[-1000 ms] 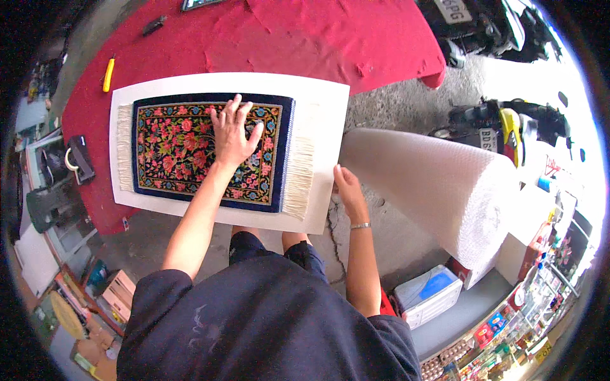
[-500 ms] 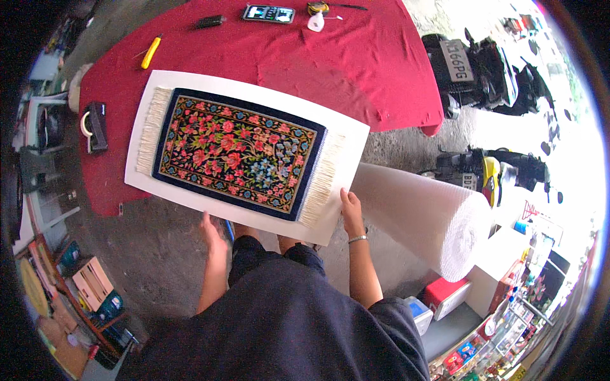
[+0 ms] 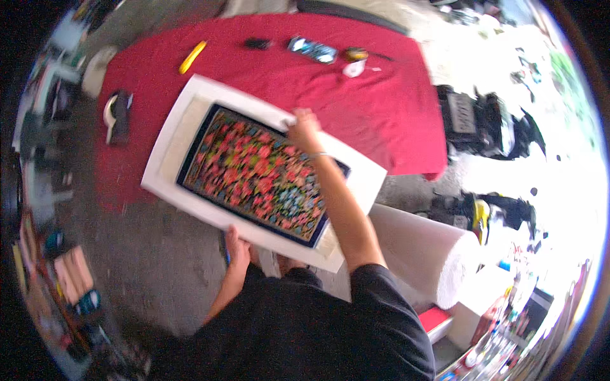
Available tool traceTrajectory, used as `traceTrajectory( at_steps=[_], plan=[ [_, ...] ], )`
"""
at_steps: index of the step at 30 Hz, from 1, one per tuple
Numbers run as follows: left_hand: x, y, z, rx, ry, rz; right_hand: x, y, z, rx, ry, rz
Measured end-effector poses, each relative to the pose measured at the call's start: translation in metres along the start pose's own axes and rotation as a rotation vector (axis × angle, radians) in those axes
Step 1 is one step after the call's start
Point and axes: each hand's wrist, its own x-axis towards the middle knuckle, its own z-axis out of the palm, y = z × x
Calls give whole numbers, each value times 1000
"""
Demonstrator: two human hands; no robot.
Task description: The person mounts a small floral rug onto a white board by hand, smoothing the surface and aligning the edges. They repeatedly adjust the rug's position and press down on the corners to secure it.
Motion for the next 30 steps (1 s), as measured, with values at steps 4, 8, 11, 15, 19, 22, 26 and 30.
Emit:
traceTrajectory(
  at_steps=[4,8,11,15,19,22,26,30],
  plan=[
    [-5,14,6,-107,-261,-58,18,-25,54,-227,-68,7],
    [-13,17,2,-95,-219,-50,16,-34,33,-240,-29,52],
    [-13,15,4,-94,-229,-61,36,-12,18,-197,-83,124],
    [-10,14,-10,-71,-214,-32,41,-27,-3,-245,-204,-3],
    [-30,42,-1,-82,-216,-8,41,-10,-12,160,-66,-61],
    [-46,83,11,-44,-224,75,52,-15,-37,254,6,-62],
    [-20,164,63,87,-370,171,87,12,-86,250,170,29],
    [45,264,122,267,-498,231,103,30,-138,383,268,70]
  ],
)
